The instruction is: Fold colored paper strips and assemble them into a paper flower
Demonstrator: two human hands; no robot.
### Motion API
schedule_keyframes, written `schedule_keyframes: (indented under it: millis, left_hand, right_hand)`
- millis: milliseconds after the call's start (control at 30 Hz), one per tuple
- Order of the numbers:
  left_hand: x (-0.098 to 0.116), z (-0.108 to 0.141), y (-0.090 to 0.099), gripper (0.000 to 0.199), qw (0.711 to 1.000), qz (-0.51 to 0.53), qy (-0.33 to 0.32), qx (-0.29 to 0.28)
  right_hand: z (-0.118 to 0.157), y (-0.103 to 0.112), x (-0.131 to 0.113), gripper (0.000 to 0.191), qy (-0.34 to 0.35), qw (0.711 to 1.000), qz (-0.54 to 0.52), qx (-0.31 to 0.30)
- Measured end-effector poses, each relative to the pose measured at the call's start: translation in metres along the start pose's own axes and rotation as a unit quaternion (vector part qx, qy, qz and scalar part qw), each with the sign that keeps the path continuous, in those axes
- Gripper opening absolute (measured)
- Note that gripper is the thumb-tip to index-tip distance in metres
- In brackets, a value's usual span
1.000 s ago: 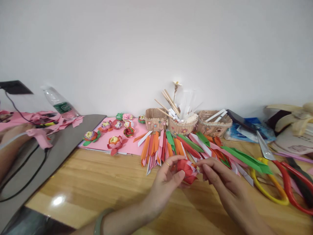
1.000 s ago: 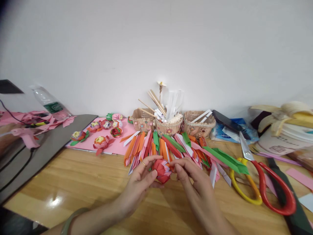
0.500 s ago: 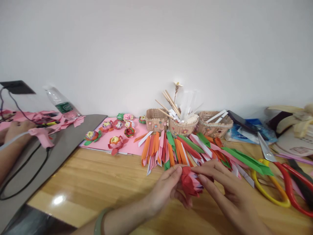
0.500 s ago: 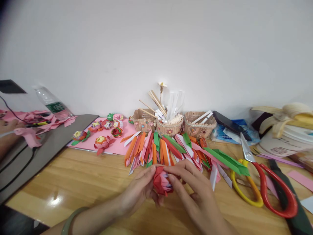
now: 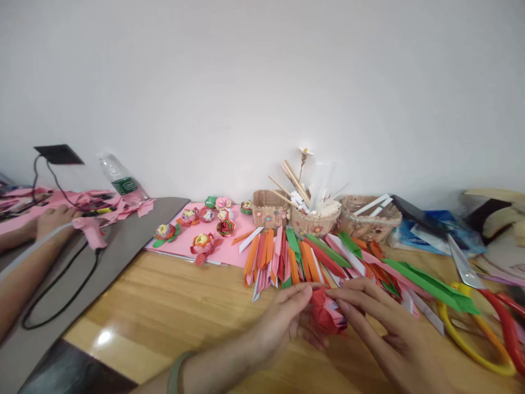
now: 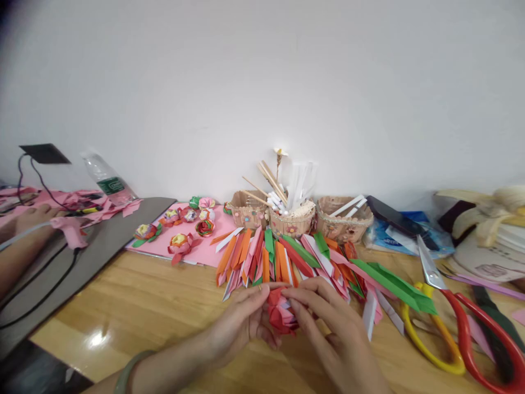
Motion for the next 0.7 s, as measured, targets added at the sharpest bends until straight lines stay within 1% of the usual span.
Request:
schedule_keyframes:
  millis: [133, 233, 367, 467, 567, 700]
  left_hand:
    - [0.000, -0.002, 0.003, 0.044, 1.000, 0.013, -0.007, 0.006]
    - [0.003, -0.001, 0.004, 0.041, 0.999, 0.033, -0.019, 0.008]
    - [0.010, 0.001, 0.000, 0.038, 0.997, 0.043, -0.057, -0.008]
    - [0.012, 0.002, -0.001, 0.039, 0.996, 0.050, -0.072, -0.012]
    - [0.013, 0.002, -0.001, 0.040, 0.995, 0.056, -0.078, -0.008]
    - [0.012, 0.001, 0.001, 0.041, 0.995, 0.070, -0.076, -0.007]
  right_hand:
    - [-0.001, -0.001, 0.001, 0.018, 0.017, 1.000, -0.003, 0.000]
    - [-0.001, 0.000, 0.003, 0.019, -0.005, 1.000, -0.011, 0.008]
    - [-0.001, 0.008, 0.006, 0.017, -0.052, 0.997, -0.019, 0.061]
    - [0.000, 0.013, 0.007, 0.012, -0.067, 0.993, -0.029, 0.095]
    - [0.001, 0.012, 0.014, 0.011, -0.107, 0.986, -0.074, 0.102]
    - [0.003, 0.010, 0.029, 0.018, -0.174, 0.963, -0.177, 0.110]
Point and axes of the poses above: each hand's wrist, its own z-axis away from the middle knuckle, its own y-axis out of the back of the hand, x = y × z, the point moved 5 cm from there along -z, towards the middle knuckle, and after that the axes turned 6 degrees about -y, right-handed, at the moved point
